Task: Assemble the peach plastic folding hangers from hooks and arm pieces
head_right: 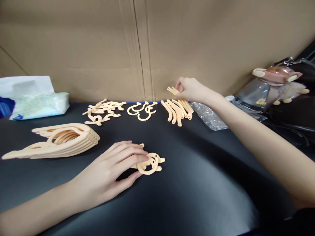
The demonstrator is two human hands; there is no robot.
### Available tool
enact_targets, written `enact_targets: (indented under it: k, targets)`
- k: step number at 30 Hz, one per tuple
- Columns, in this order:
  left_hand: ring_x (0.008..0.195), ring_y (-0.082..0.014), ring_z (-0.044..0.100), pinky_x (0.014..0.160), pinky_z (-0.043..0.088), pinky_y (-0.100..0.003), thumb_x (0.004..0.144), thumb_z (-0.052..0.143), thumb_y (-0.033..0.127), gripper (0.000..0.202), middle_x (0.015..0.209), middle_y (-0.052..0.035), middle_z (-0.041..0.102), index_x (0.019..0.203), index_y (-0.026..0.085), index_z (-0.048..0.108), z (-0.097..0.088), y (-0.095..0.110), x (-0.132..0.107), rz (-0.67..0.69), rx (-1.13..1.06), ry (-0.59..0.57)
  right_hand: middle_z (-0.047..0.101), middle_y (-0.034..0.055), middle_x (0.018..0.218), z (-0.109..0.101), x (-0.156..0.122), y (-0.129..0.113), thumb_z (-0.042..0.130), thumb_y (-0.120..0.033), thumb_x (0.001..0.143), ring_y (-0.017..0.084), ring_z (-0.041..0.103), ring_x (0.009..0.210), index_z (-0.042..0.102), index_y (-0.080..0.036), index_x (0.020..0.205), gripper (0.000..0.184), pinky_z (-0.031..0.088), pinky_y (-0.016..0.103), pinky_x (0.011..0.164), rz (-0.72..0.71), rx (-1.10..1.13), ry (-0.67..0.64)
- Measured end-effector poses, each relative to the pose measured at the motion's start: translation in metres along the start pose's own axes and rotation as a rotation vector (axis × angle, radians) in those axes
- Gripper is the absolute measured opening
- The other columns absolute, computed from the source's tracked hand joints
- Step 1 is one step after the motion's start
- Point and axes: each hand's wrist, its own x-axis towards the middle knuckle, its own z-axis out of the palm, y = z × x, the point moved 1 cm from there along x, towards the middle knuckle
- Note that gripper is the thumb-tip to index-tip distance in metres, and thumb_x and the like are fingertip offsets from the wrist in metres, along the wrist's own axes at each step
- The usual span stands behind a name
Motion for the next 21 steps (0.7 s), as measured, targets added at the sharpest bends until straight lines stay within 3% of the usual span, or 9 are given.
enact_targets:
  k: [3, 5, 8, 10, 12, 15, 16, 19, 21]
  targets:
    - [0.114, -0.0179, 0.051, 0.099, 0.035, -0.033, 0.095, 0.054, 0.02, 0.023, 0.117, -0.0015, 0.062, 0.118, 0.021, 0.055, -0.001, 0.001, 0.0, 0.0, 0.005, 0.01, 0.069, 0.0049, 0.086, -0.004, -0.024, -0.024, 0.069, -0.026, 0.077, 0.021, 0.064, 0.078, 0.061, -0.018, 0.1, 0.026, 0.047, 0.029, 0.066, -0.149, 0.13, 0.007]
    - [0.112, -0.0194, 0.051, 0.096, 0.037, -0.033, 0.093, 0.057, 0.023, 0.024, 0.122, -0.0036, 0.059, 0.118, 0.021, 0.055, -0.002, 0.002, 0.0, -0.014, 0.044, 0.038, 0.069, 0.0019, 0.083, 0.005, -0.046, -0.044, 0.065, -0.025, 0.081, 0.018, 0.063, 0.074, 0.061, -0.019, 0.099, 0.02, 0.045, 0.027, 0.062, -0.267, 0.178, -0.098]
    - [0.123, -0.024, 0.044, 0.101, 0.035, -0.036, 0.091, 0.061, 0.028, 0.036, 0.137, -0.0086, 0.049, 0.125, 0.019, 0.052, -0.004, 0.003, 0.0, -0.029, 0.157, 0.126, 0.062, -0.003, 0.067, 0.024, -0.08, -0.074, 0.061, -0.022, 0.084, 0.013, 0.058, 0.059, 0.06, -0.019, 0.093, 0.01, 0.039, 0.024, 0.052, -0.38, 0.226, -0.285]
    - [0.133, -0.026, 0.035, 0.109, 0.031, -0.038, 0.09, 0.063, 0.031, 0.05, 0.145, -0.0109, 0.041, 0.134, 0.017, 0.045, -0.005, 0.003, 0.0, -0.025, 0.21, 0.159, 0.063, -0.0026, 0.07, 0.032, -0.098, -0.087, 0.058, -0.018, 0.086, 0.012, 0.057, 0.06, 0.059, -0.018, 0.095, 0.008, 0.038, 0.023, 0.052, -0.434, 0.282, -0.34]
    - [0.139, -0.0259, 0.027, 0.114, 0.026, -0.038, 0.09, 0.063, 0.033, 0.062, 0.15, -0.0125, 0.034, 0.142, 0.014, 0.036, -0.005, 0.002, -0.001, -0.029, 0.214, 0.155, 0.064, -0.0017, 0.073, 0.032, -0.108, -0.092, 0.056, -0.018, 0.088, 0.011, 0.057, 0.06, 0.058, -0.017, 0.095, 0.007, 0.038, 0.023, 0.052, -0.466, 0.341, -0.405]
    - [0.142, -0.0246, 0.025, 0.116, 0.026, -0.038, 0.09, 0.062, 0.037, 0.069, 0.153, -0.0124, 0.031, 0.146, 0.013, 0.029, -0.002, 0.0, -0.001, -0.054, 0.198, 0.12, 0.068, 0.0002, 0.083, 0.024, -0.101, -0.083, 0.057, -0.035, 0.092, 0.013, 0.062, 0.069, 0.06, -0.018, 0.102, 0.02, 0.044, 0.023, 0.058, -0.464, 0.442, -0.469]
    - [0.142, -0.0244, 0.025, 0.116, 0.027, -0.039, 0.09, 0.062, 0.038, 0.069, 0.153, -0.0119, 0.031, 0.146, 0.014, 0.029, -0.001, -0.001, -0.002, -0.063, 0.193, 0.108, 0.069, 0.0012, 0.087, 0.02, -0.094, -0.075, 0.056, -0.042, 0.092, 0.015, 0.064, 0.074, 0.061, -0.019, 0.106, 0.027, 0.046, 0.025, 0.063, -0.435, 0.449, -0.428]
    - [0.142, -0.0246, 0.026, 0.116, 0.031, -0.042, 0.092, 0.059, 0.041, 0.065, 0.154, -0.0103, 0.032, 0.145, 0.017, 0.031, 0.0, -0.003, -0.002, -0.078, 0.169, 0.066, 0.07, 0.0081, 0.095, 0.014, -0.063, -0.042, 0.053, -0.053, 0.091, 0.023, 0.066, 0.086, 0.062, -0.017, 0.106, 0.04, 0.047, 0.033, 0.076, -0.183, 0.138, -0.057]
    - [0.142, -0.0248, 0.027, 0.115, 0.033, -0.043, 0.092, 0.058, 0.04, 0.061, 0.153, -0.0098, 0.034, 0.144, 0.018, 0.033, 0.001, -0.004, -0.001, -0.092, 0.148, 0.048, 0.069, 0.0154, 0.108, 0.017, -0.044, -0.02, 0.05, -0.061, 0.09, 0.032, 0.065, 0.096, 0.052, -0.014, 0.126, 0.059, 0.047, 0.04, 0.081, 0.013, -0.11, 0.044]
